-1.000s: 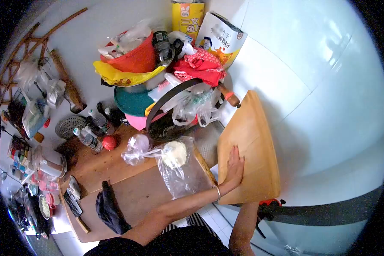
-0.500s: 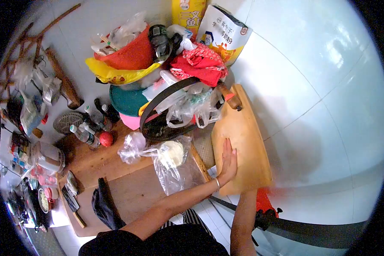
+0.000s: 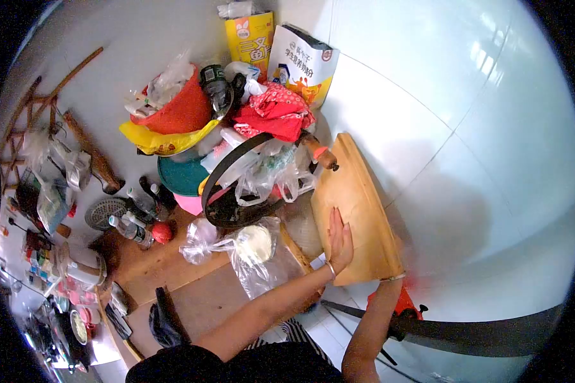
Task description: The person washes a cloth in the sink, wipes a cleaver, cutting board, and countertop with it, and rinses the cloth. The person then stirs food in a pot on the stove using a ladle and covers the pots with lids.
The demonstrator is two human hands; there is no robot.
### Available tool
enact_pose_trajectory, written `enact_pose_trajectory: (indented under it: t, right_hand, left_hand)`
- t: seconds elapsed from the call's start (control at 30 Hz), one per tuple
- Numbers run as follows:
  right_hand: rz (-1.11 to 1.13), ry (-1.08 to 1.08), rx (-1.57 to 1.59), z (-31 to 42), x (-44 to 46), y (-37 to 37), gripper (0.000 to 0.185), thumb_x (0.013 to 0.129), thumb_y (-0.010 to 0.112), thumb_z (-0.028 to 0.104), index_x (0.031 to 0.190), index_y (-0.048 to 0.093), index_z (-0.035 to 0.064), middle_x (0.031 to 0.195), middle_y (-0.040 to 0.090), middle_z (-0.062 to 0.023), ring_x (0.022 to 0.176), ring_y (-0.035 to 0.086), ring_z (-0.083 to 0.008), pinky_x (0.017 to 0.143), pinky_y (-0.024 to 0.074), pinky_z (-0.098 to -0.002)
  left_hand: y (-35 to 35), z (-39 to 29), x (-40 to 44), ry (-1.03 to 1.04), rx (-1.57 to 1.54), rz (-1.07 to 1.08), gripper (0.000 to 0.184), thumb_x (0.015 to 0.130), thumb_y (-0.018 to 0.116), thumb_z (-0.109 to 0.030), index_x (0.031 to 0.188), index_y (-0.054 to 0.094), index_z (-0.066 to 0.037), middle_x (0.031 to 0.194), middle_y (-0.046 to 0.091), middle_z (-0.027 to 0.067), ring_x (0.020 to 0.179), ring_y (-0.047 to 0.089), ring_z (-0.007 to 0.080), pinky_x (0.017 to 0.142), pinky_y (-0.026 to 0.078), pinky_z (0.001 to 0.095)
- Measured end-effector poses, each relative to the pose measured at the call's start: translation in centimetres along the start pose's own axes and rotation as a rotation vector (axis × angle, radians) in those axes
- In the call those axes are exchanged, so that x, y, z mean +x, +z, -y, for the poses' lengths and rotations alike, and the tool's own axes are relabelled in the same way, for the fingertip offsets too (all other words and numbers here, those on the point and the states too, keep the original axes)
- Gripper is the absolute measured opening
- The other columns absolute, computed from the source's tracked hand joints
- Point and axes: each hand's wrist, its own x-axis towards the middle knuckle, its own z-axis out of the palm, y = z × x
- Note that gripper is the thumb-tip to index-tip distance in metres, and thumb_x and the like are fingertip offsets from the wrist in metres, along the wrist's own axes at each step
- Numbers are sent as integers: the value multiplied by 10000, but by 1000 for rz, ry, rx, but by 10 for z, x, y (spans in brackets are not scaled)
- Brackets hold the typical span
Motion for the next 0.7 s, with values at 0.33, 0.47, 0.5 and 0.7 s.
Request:
enact_pose_trajectory:
  t: [0.33,0.47,0.5,0.7]
  right_hand:
    - [-480,-613,-309,-81,-19,-56,503,962,327,417,1269,465,42,1297,481,-96,1181,466,-217,1004,364,-348]
    - [-510,-645,-315,-67,11,-52,537,966,322,416,1295,423,3,1321,452,-110,1175,453,-239,1011,346,-350]
    - [-534,-635,-340,-63,18,-47,550,968,322,417,1304,409,-9,1325,447,-113,1168,452,-242,1012,342,-349]
    - [-447,-610,-486,-62,3,-39,598,968,300,451,1335,376,-15,1357,406,-114,1201,407,-225,1030,311,-342]
  left_hand:
    - [11,6,11,42,66,-26,605,953,350,-288,1433,141,16,1498,110,223,1387,114,365,1091,122,501]
    - [15,10,28,94,67,-41,617,952,361,-293,1405,159,73,1469,118,289,1371,122,403,1111,117,440]
    - [17,10,32,97,65,-41,617,952,361,-293,1405,159,73,1469,118,289,1371,122,403,1111,117,440]
    - [16,13,30,59,18,-12,637,957,370,-321,1405,149,75,1458,113,309,1369,102,417,1121,100,421]
